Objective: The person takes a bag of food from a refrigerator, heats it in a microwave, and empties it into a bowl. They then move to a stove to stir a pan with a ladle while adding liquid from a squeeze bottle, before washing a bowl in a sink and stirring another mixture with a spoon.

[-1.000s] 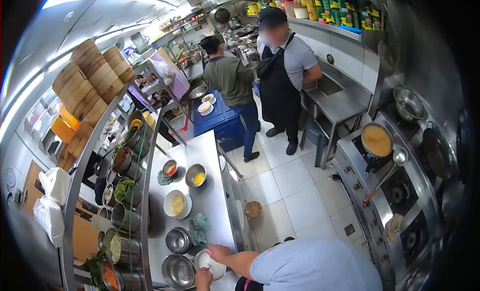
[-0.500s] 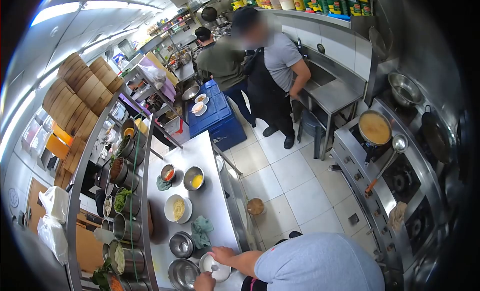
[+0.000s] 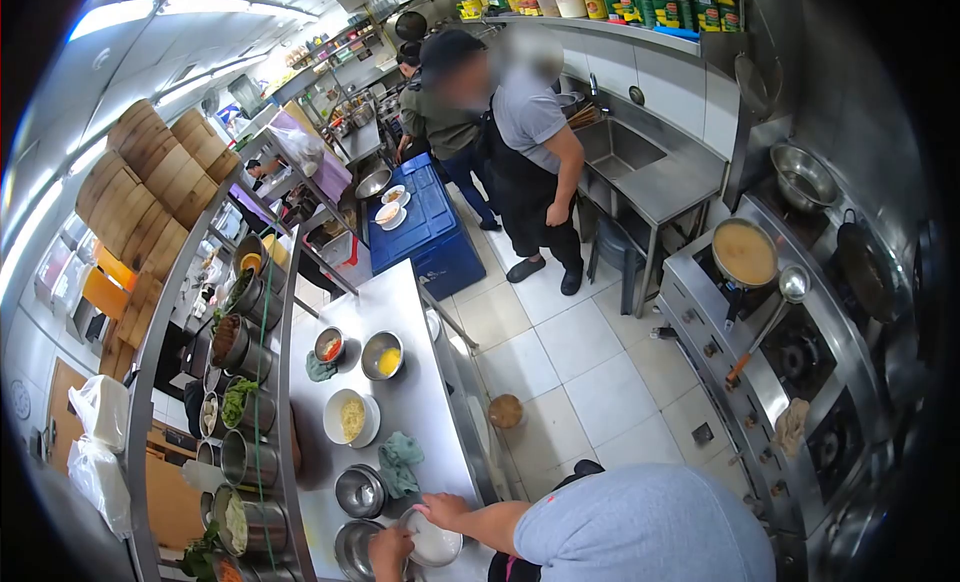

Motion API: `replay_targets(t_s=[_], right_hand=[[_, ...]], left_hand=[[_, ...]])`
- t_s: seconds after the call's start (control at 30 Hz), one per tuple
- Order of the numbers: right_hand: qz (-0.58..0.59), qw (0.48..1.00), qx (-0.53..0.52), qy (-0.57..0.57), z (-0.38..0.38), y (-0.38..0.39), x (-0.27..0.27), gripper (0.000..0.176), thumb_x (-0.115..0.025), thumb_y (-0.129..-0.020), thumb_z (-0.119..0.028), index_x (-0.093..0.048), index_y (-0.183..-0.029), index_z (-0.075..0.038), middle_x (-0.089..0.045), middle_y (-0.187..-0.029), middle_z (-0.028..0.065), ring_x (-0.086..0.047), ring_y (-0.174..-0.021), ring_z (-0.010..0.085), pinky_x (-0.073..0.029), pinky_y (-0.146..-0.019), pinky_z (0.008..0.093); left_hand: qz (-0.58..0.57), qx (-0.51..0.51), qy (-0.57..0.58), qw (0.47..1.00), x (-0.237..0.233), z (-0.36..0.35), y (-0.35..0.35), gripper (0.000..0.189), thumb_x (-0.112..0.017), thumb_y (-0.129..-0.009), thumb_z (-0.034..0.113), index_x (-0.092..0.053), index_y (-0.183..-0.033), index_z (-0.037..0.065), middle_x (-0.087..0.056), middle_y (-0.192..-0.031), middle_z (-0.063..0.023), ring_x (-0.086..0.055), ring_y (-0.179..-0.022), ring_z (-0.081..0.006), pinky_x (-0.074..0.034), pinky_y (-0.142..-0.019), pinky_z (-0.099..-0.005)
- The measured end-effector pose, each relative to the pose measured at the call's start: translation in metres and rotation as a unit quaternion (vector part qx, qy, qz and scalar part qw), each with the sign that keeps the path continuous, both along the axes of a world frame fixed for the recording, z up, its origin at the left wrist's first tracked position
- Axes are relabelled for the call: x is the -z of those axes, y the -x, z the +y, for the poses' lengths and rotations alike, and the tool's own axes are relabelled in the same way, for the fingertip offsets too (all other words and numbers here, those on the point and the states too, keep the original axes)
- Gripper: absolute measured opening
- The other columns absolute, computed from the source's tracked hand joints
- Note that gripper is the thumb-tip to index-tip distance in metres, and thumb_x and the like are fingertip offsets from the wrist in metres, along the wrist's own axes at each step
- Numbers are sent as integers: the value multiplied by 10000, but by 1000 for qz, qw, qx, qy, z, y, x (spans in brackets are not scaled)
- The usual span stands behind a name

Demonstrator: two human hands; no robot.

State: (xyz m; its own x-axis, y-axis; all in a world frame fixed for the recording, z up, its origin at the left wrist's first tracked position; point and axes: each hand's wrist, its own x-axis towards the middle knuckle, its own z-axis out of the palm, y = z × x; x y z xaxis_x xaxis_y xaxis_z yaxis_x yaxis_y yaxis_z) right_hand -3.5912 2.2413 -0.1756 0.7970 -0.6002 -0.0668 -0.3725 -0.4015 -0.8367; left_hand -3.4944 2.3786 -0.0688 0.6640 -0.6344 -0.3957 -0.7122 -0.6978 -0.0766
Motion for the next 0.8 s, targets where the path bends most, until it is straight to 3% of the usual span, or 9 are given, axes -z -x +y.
replay_targets(t_s=[0.2,0.3,0.33,0.4,0.43,0.5,0.53,0.63,0.8], right_hand=[[-2,1000,13,8,4,-4,5,490,-530,-952,-590,-664,-956,-119,-726,-887,144,-701,-831,397,-549,-710,527],[25,1000,-6,-14,-2,-5,0,512,-510,-954,-608,-685,-987,-128,-730,-922,159,-705,-876,396,-549,-741,532],[12,1000,10,-7,-2,-8,6,519,-495,-960,-608,-690,-1031,-133,-730,-952,172,-702,-907,402,-548,-771,532],[-32,999,-5,-23,7,-19,44,526,-459,-979,-579,-680,-1168,-140,-728,-1038,187,-688,-993,419,-537,-858,532],[36,996,-50,-69,-1,-13,28,493,-470,-982,-539,-662,-1178,-129,-726,-1041,186,-681,-978,431,-529,-852,541],[22,999,-26,-42,-4,-8,7,462,-495,-971,-533,-660,-1064,-111,-711,-973,229,-668,-923,460,-519,-799,569],[56,998,-9,-25,-5,-1,-20,447,-540,-956,-536,-657,-1020,-110,-708,-927,231,-669,-898,460,-525,-783,566],[62,998,9,1,-2,-5,-15,435,-613,-930,-525,-648,-923,-91,-710,-889,222,-680,-851,450,-533,-746,558],[54,998,5,5,-1,-7,-12,444,-611,-933,-524,-634,-907,-82,-708,-893,227,-675,-850,456,-532,-740,555]], left_hand=[[45,-29,197,979,52,53,9,264,-623,-839,308,-796,-1001,192,-724,-912,-186,-710,-847,-394,-571,-793,-469],[-9,-52,250,967,66,59,36,257,-614,-840,323,-795,-988,215,-719,-865,-190,-699,-791,-424,-570,-743,-514],[-45,-30,215,975,70,60,43,262,-605,-852,326,-790,-993,204,-714,-838,-195,-694,-761,-432,-570,-734,-526],[-54,-64,111,990,63,51,62,343,-568,-850,259,-745,-1142,224,-726,-881,-177,-702,-802,-410,-569,-716,-548],[-54,-67,130,988,53,48,74,398,-561,-835,240,-720,-1200,230,-732,-920,-165,-703,-817,-397,-570,-718,-534],[-69,-74,197,975,59,49,82,389,-550,-826,195,-728,-1171,213,-731,-932,-171,-706,-842,-374,-570,-761,-505],[-60,-108,176,977,49,43,88,378,-555,-824,189,-729,-1159,201,-731,-938,-177,-708,-857,-374,-567,-770,-505],[-44,-169,150,973,33,28,99,356,-566,-819,182,-729,-1136,172,-731,-944,-188,-714,-880,-375,-562,-788,-506],[-17,-187,106,976,11,15,110,313,-586,-812,178,-734,-1082,123,-732,-940,-201,-720,-890,-377,-562,-793,-511]])
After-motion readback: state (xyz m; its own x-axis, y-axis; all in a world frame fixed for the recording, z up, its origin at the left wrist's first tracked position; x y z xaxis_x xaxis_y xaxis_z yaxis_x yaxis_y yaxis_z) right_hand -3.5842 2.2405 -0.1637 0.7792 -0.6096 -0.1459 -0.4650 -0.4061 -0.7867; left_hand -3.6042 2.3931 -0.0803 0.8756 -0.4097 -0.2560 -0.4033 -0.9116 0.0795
